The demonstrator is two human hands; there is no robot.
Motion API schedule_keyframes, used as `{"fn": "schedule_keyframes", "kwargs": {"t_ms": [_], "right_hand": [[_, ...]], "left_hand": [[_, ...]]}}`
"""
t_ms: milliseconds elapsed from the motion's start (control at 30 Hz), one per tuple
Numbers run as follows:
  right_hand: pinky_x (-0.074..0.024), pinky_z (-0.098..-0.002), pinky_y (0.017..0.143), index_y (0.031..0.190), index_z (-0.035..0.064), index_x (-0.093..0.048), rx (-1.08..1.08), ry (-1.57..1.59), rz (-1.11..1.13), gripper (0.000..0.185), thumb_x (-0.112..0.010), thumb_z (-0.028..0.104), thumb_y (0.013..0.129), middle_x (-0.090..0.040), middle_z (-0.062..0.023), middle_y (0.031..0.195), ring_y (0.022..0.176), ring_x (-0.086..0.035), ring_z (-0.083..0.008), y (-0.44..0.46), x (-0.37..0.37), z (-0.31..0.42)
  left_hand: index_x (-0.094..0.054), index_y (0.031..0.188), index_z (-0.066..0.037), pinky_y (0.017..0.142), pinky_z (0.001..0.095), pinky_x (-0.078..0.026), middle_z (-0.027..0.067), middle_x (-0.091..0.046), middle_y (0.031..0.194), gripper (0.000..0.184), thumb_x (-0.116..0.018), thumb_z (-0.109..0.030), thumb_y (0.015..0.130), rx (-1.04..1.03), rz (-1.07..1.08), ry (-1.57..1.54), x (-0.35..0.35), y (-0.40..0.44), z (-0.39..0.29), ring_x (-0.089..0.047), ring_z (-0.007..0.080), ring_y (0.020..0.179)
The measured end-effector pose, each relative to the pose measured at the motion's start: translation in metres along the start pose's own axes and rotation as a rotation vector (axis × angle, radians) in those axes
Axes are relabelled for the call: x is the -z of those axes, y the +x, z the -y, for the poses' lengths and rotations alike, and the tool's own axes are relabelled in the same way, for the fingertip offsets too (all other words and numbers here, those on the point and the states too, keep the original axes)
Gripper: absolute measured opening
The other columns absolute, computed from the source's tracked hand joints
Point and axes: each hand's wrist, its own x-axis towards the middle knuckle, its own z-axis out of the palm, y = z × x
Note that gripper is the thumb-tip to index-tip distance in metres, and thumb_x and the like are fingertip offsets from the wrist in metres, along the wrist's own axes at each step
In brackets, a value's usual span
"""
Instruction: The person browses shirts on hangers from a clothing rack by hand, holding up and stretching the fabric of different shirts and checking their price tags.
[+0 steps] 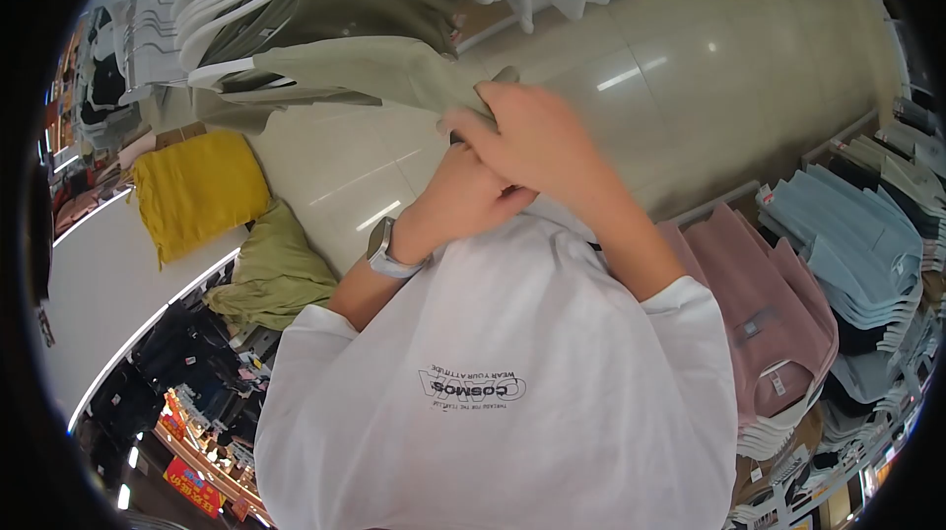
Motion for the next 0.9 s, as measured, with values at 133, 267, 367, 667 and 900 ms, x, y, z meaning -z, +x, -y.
{"fn": "schedule_keyframes", "kwargs": {"t_ms": [133, 267, 367, 667, 900], "right_hand": [[-0.0373, -0.0357, 0.053, 0.085, -0.0023, -0.06, 0.001, 0.148, -0.062, 0.03, -0.058, 0.027, 0.089, -0.046, -0.0157, 0.06, 0.056, -0.043, -0.0213, 0.025, -0.004, -0.033], [-0.0375, -0.037, 0.054, 0.089, -0.0028, -0.06, -0.193, 0.108, -0.165, 0.03, -0.056, 0.027, 0.092, -0.048, -0.0171, 0.06, 0.053, -0.043, -0.0262, 0.038, 0.009, -0.056], [-0.0358, -0.0342, 0.053, 0.089, -0.0011, -0.061, -0.054, 0.113, -0.265, 0.026, -0.056, 0.024, 0.092, -0.046, -0.0147, 0.059, 0.052, -0.038, -0.0232, 0.067, 0.019, -0.073], [-0.0453, -0.0332, 0.065, 0.102, 0.001, -0.063, 0.016, -0.104, -0.388, 0.023, -0.06, 0.02, 0.089, -0.062, -0.0156, 0.078, 0.067, -0.057, -0.0243, 0.137, 0.018, -0.082], [-0.0459, -0.0365, 0.091, 0.121, 0.0092, -0.059, 0.514, -0.097, -0.32, 0.041, -0.069, 0.017, 0.082, -0.061, -0.0098, 0.119, 0.104, -0.058, -0.0298, 0.158, -0.005, 0.028]], "left_hand": [[-0.067, 0.081, -0.006, 0.053, 0.0312, -0.044, 0.0076, -0.061, 0.067, 0.009, -0.068, -0.015, 0.08, 0.141, 0.168, -0.051, 0.016, -0.007, 0.008, -0.057, 0.0233, 0.056], [-0.067, 0.083, -0.004, 0.055, 0.027, -0.044, 0.0078, -0.062, 0.07, 0.008, -0.066, -0.013, 0.083, 0.363, -0.344, -0.08, 0.041, -0.033, 0.034, -0.055, 0.0171, 0.056], [-0.066, 0.085, -0.004, 0.055, 0.0236, -0.044, 0.005, -0.063, 0.074, 0.008, -0.064, -0.012, 0.087, 0.517, -0.716, -0.035, 0.071, -0.072, 0.076, -0.053, 0.0107, 0.06], [-0.06, 0.106, -0.004, 0.076, 0.0299, -0.048, 0.008, -0.062, 0.101, 0.029, -0.071, -0.016, 0.083, 0.476, -1.174, 0.282, 0.195, -0.147, 0.168, -0.059, 0.0174, 0.091], [-0.057, 0.116, -0.002, 0.087, 0.0343, -0.046, 0.0128, -0.059, 0.112, 0.042, -0.072, -0.018, 0.081, 0.284, -0.955, 0.426, 0.24, -0.142, 0.184, -0.057, 0.0253, 0.1]]}}
